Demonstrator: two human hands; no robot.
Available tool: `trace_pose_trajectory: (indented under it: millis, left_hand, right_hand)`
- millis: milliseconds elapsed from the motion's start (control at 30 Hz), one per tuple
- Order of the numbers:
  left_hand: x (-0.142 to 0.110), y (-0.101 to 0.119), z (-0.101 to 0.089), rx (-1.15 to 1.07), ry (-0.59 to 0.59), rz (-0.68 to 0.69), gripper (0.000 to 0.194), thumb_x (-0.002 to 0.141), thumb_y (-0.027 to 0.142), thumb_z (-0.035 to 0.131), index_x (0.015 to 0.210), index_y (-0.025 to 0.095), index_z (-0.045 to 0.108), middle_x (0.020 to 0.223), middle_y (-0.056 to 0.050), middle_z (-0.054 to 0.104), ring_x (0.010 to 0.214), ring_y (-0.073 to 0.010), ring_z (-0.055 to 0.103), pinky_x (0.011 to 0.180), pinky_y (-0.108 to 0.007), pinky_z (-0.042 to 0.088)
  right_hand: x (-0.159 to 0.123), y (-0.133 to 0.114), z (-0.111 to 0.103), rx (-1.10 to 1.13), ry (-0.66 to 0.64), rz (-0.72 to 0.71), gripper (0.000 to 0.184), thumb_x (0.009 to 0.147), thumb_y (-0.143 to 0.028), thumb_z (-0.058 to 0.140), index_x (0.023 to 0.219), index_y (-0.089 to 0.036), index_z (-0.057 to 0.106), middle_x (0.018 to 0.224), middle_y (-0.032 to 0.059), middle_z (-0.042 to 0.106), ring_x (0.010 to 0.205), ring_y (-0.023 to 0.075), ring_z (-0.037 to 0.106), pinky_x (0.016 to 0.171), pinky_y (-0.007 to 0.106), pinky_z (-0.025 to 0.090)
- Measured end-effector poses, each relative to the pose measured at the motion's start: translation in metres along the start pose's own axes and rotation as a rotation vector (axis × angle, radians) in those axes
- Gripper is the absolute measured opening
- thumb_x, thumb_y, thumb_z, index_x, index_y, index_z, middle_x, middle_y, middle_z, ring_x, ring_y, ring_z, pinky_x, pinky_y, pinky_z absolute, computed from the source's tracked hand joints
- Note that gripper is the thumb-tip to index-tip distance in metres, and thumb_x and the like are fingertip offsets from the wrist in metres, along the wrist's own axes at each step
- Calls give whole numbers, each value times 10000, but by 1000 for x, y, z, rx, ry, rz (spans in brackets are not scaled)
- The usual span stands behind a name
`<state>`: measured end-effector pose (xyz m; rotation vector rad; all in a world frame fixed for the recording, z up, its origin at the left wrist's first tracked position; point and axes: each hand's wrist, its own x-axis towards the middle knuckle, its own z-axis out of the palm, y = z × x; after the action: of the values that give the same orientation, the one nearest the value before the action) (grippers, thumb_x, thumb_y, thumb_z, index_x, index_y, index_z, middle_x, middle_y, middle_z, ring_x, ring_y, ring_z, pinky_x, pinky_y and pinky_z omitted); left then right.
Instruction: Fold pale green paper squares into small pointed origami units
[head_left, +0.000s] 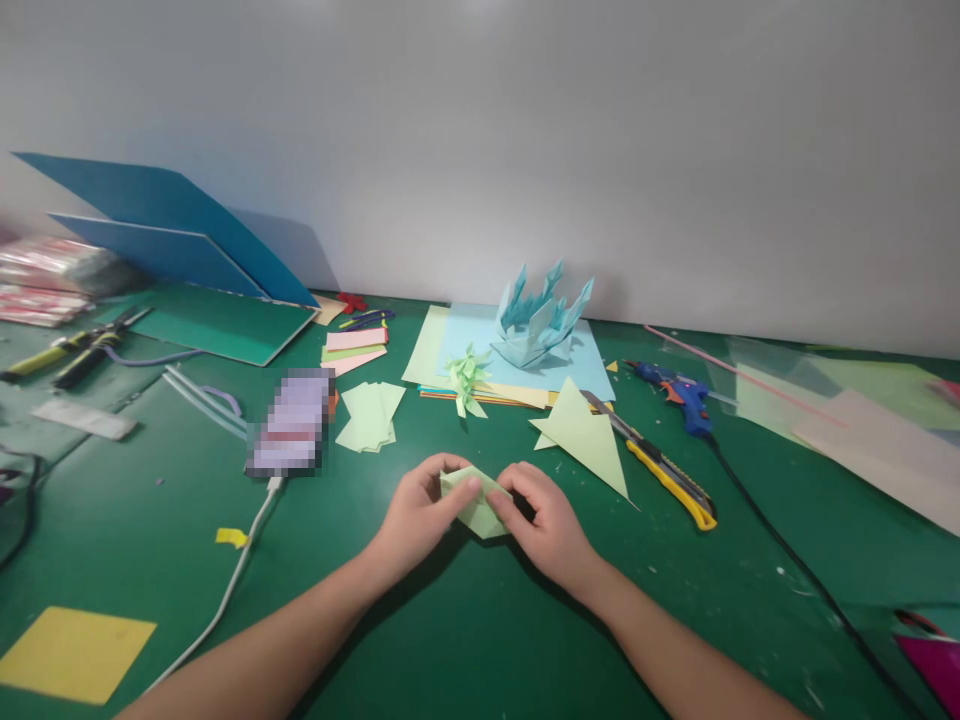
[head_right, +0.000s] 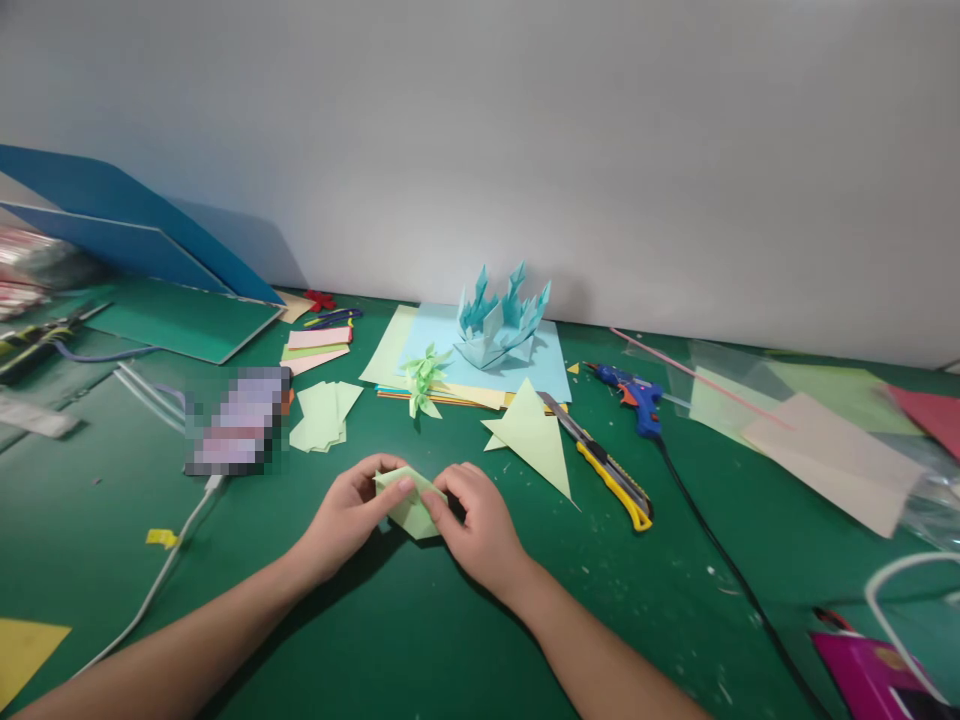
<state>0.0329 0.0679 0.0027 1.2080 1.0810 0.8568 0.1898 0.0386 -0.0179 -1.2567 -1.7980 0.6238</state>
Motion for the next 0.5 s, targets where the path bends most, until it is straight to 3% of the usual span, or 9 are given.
trace_pose_trajectory:
  millis: [267, 500]
  left_hand:
    - [2, 7, -3, -150, -29, -86, 326, 591, 426, 745, 670, 147, 595, 541, 48, 557, 491, -72, 474, 507, -201, 386]
    - [3, 5, -4, -238, -9, -138, 339, 550, 413, 782, 652, 135, 617, 521, 38, 587, 474, -69, 482, 504, -200, 388]
  right_hand:
    - [-1, -1, 0, 2, -8, -9, 278, 900, -305, 425, 639, -210, 412, 602, -24, 433, 602, 141, 425, 572, 255, 348]
    - [0, 0, -2, 131, 70, 195, 280, 853, -348, 494, 616, -199, 471, 580, -31, 462, 561, 124, 451, 541, 233, 365]
